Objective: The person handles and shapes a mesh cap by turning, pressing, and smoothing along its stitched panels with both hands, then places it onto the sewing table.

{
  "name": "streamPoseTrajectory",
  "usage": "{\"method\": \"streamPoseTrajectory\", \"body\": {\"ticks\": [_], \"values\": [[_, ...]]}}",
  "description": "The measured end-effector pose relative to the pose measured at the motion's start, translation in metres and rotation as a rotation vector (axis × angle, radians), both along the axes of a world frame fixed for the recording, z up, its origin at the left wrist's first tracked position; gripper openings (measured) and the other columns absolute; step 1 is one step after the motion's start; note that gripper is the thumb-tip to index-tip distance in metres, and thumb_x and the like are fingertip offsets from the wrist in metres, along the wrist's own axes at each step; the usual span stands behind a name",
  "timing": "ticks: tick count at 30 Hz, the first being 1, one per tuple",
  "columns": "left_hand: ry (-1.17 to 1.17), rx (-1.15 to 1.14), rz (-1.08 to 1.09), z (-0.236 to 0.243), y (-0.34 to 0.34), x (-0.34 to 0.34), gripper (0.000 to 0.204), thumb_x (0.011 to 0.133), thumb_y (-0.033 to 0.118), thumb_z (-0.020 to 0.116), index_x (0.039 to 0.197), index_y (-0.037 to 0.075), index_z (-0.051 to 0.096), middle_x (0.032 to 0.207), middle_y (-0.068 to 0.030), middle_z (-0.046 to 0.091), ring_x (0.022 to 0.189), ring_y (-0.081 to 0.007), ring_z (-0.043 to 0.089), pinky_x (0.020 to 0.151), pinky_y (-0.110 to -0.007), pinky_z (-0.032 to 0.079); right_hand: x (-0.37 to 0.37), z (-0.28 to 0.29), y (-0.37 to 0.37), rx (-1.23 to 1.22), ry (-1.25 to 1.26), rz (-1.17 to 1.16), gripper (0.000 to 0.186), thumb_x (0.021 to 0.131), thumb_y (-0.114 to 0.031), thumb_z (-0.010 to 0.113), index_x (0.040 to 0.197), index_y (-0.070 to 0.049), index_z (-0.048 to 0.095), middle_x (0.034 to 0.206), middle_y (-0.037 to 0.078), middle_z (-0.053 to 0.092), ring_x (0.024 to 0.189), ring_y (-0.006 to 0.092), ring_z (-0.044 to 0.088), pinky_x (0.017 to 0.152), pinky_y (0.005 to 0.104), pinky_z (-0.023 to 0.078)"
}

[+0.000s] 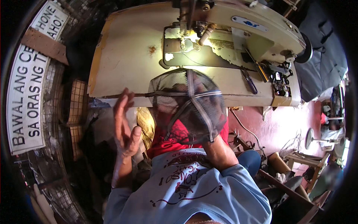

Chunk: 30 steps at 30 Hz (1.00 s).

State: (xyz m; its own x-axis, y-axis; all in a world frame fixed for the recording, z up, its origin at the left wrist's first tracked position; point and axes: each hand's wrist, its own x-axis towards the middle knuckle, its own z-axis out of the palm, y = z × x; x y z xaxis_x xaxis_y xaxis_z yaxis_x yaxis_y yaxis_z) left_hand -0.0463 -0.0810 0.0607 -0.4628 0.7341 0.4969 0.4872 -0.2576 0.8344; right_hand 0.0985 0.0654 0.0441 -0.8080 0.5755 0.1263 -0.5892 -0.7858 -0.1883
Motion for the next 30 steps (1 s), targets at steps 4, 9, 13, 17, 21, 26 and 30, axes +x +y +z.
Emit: {"method": "streamPoseTrajectory", "body": {"ticks": [4, 9, 13, 17, 21, 26, 30], "values": [[-0.817, -0.201, -0.152, -0.049, -0.027, 0.026, 0.062, 0.092, 0.040, 0.051, 0.137, -0.001, 0.034, 0.137, -0.0144, 0.043, 0.124, -0.0244, 0.044, 0.101, -0.039, 0.036, -0.009, -0.004, -0.002, -0.031, -0.064, -0.016, 0.056, 0.089, -0.029, 0.055, 0.133, 0.000, 0.035, 0.117, 0.020, 0.054, 0.101, 0.0300, 0.059, 0.085, 0.0375, 0.053], [-1.538, 0.112, -0.501, -0.045, -0.003, 0.033, 0.045, 0.095, 0.035, 0.049, 0.127, 0.003, 0.048, 0.127, -0.0131, 0.052, 0.117, -0.0256, 0.050, 0.100, -0.043, 0.041, -0.012, -0.023, -0.005, 0.291, -0.354, -0.047, 0.054, 0.089, -0.027, 0.055, 0.132, 0.000, 0.037, 0.114, 0.019, 0.056, 0.098, 0.0285, 0.059, 0.083, 0.0361, 0.053], [-1.618, 0.267, -0.537, -0.048, 0.000, 0.015, 0.032, 0.098, 0.025, 0.044, 0.119, 0.002, 0.052, 0.113, -0.0109, 0.061, 0.103, -0.0217, 0.060, 0.094, -0.039, 0.047, -0.001, -0.039, 0.003, 0.575, -0.560, -0.096, 0.051, 0.089, -0.025, 0.055, 0.131, 0.000, 0.038, 0.112, 0.019, 0.057, 0.095, 0.0273, 0.060, 0.081, 0.0350, 0.053], [-1.666, 0.314, -0.467, -0.036, -0.005, 0.013, 0.028, 0.098, 0.021, 0.043, 0.117, 0.002, 0.054, 0.105, -0.0085, 0.065, 0.093, -0.0195, 0.064, 0.085, -0.035, 0.053, 0.006, -0.051, 0.017, 0.837, -0.769, -0.213, 0.049, 0.089, -0.023, 0.055, 0.130, 0.000, 0.040, 0.110, 0.018, 0.058, 0.093, 0.0260, 0.060, 0.079, 0.0339, 0.053], [-1.666, 0.351, -0.528, -0.053, -0.008, 0.008, 0.032, 0.098, 0.023, 0.044, 0.122, 0.003, 0.051, 0.114, -0.0107, 0.062, 0.104, -0.0218, 0.060, 0.093, -0.040, 0.048, 0.014, -0.064, 0.018, 1.084, -0.967, -0.340, 0.047, 0.089, -0.022, 0.055, 0.129, 0.000, 0.041, 0.108, 0.018, 0.059, 0.090, 0.0248, 0.061, 0.077, 0.0328, 0.053], [-1.614, 0.325, -0.661, -0.080, -0.007, 0.032, 0.048, 0.097, 0.033, 0.043, 0.136, 0.005, 0.039, 0.137, -0.0137, 0.047, 0.122, -0.0271, 0.049, 0.105, -0.049, 0.034, 0.013, -0.068, 0.018, 1.312, -1.181, -0.487, 0.045, 0.090, -0.020, 0.055, 0.128, 0.000, 0.043, 0.106, 0.017, 0.060, 0.088, 0.0235, 0.061, 0.075, 0.0317, 0.054], [-1.654, 0.288, -0.601, -0.101, -0.010, 0.037, 0.045, 0.096, 0.026, 0.048, 0.133, 0.000, 0.041, 0.133, -0.0146, 0.050, 0.121, -0.0266, 0.051, 0.104, -0.048, 0.038, 0.000, -0.015, 0.014, 1.216, -1.130, -0.448, 0.044, 0.084, -0.014, 0.058, 0.123, 0.003, 0.048, 0.102, 0.012, 0.064, 0.088, 0.0167, 0.060, 0.080, 0.0265, 0.049]]}}
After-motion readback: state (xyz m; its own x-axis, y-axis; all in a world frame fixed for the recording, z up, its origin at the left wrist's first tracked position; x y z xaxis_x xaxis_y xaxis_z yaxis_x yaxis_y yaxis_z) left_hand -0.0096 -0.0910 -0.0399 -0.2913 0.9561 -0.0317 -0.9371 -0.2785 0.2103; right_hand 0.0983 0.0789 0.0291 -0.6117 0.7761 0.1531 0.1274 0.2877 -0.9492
